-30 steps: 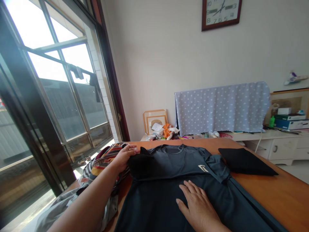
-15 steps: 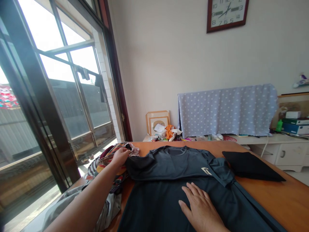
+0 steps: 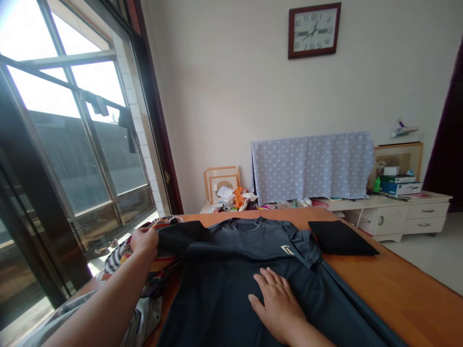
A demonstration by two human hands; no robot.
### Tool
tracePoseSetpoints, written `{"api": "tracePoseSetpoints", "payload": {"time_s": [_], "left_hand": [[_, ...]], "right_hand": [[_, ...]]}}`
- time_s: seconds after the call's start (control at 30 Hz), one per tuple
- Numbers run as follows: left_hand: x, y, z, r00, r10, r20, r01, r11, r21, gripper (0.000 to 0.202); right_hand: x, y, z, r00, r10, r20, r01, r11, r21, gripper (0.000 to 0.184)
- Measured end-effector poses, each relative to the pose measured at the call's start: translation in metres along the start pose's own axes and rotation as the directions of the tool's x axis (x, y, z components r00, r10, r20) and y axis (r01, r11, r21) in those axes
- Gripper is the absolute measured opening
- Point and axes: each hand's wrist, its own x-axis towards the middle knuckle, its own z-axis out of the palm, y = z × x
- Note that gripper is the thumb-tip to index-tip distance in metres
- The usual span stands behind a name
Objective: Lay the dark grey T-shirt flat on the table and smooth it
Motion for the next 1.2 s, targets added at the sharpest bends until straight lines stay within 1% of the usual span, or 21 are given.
{"api": "tracePoseSetpoints", "payload": {"time_s": [0.07,0.1,0.17,0.23,0.3,0.33,0.37,0.4,0.43,0.47,0.53,0.57,0.63,0.7,0.77,0.83,1.03,1.13,1.2], "left_hand": [[-0.002,0.000,-0.011,0.998,-0.016,-0.053,0.017,1.000,0.010,0.048],[-0.007,0.001,-0.015,0.998,0.000,-0.064,0.001,1.000,0.014,0.048],[-0.025,0.006,-0.020,0.997,0.065,-0.051,-0.065,0.998,0.001,0.046],[-0.053,0.012,-0.021,0.988,0.156,0.002,-0.156,0.987,-0.035,0.046],[-0.087,0.016,-0.020,0.962,0.252,0.110,-0.243,0.966,-0.087,0.047],[-0.105,0.017,-0.019,0.938,0.288,0.192,-0.271,0.956,-0.112,0.047],[-0.123,0.017,-0.018,0.904,0.314,0.289,-0.288,0.949,-0.131,0.047],[-0.142,0.016,-0.017,0.856,0.338,0.391,-0.304,0.941,-0.147,0.048],[-0.159,0.015,-0.017,0.800,0.362,0.479,-0.323,0.932,-0.165,0.049],[-0.176,0.012,-0.018,0.746,0.381,0.546,-0.349,0.922,-0.167,0.052],[-0.206,0.005,-0.022,0.660,0.395,0.639,-0.424,0.898,-0.117,0.057],[-0.219,0.001,-0.025,0.630,0.386,0.674,-0.462,0.884,-0.075,0.059],[-0.240,-0.007,-0.035,0.583,0.349,0.734,-0.520,0.854,0.007,0.062],[-0.254,-0.015,-0.048,0.554,0.306,0.774,-0.553,0.830,0.068,0.066],[-0.263,-0.022,-0.061,0.542,0.281,0.792,-0.581,0.806,0.111,0.069],[-0.268,-0.028,-0.072,0.549,0.270,0.791,-0.599,0.787,0.147,0.070],[-0.283,-0.045,-0.095,0.605,0.235,0.761,-0.601,0.762,0.243,0.066],[-0.292,-0.048,-0.103,0.627,0.213,0.749,-0.596,0.751,0.285,0.066],[-0.296,-0.048,-0.110,0.646,0.188,0.740,-0.583,0.747,0.319,0.068]], "right_hand": [[0.000,0.000,-0.001,1.000,0.006,0.003,-0.006,1.000,0.005,0.065],[-0.001,-0.001,-0.002,1.000,0.007,0.005,-0.007,1.000,0.007,0.065],[-0.002,-0.002,-0.003,1.000,0.004,0.010,-0.004,1.000,0.013,0.065],[-0.003,-0.003,-0.005,1.000,0.001,0.011,-0.001,1.000,0.022,0.065],[-0.005,-0.005,-0.008,1.000,0.005,0.013,-0.005,0.999,0.038,0.065],[-0.005,-0.005,-0.010,1.000,0.010,0.019,-0.011,0.999,0.050,0.065],[-0.005,-0.005,-0.013,0.999,0.014,0.030,-0.016,0.998,0.065,0.066],[-0.005,-0.005,-0.015,0.999,0.014,0.045,-0.018,0.996,0.086,0.067],[-0.005,-0.004,-0.019,0.998,0.009,0.062,-0.016,0.993,0.114,0.068],[-0.006,-0.003,-0.023,0.997,0.003,0.078,-0.015,0.989,0.148,0.069],[-0.008,0.000,-0.031,0.996,-0.004,0.090,-0.016,0.975,0.221,0.070],[-0.010,0.001,-0.035,0.997,-0.002,0.081,-0.018,0.969,0.247,0.070],[-0.017,0.006,-0.044,0.999,0.007,0.044,-0.019,0.964,0.267,0.065],[-0.029,0.014,-0.051,1.000,0.018,0.009,-0.019,0.965,0.260,0.060],[-0.044,0.025,-0.057,0.999,0.035,0.002,-0.034,0.966,0.257,0.059],[-0.062,0.039,-0.062,0.998,0.055,0.023,-0.059,0.968,0.245,0.062],[-0.120,0.080,-0.067,0.986,0.100,0.130,-0.114,0.988,0.105,0.071],[-0.142,0.094,-0.065,0.982,0.131,0.136,-0.139,0.989,0.048,0.071],[-0.153,0.099,-0.063,0.983,0.142,0.116,-0.146,0.989,0.023,0.071]]}}
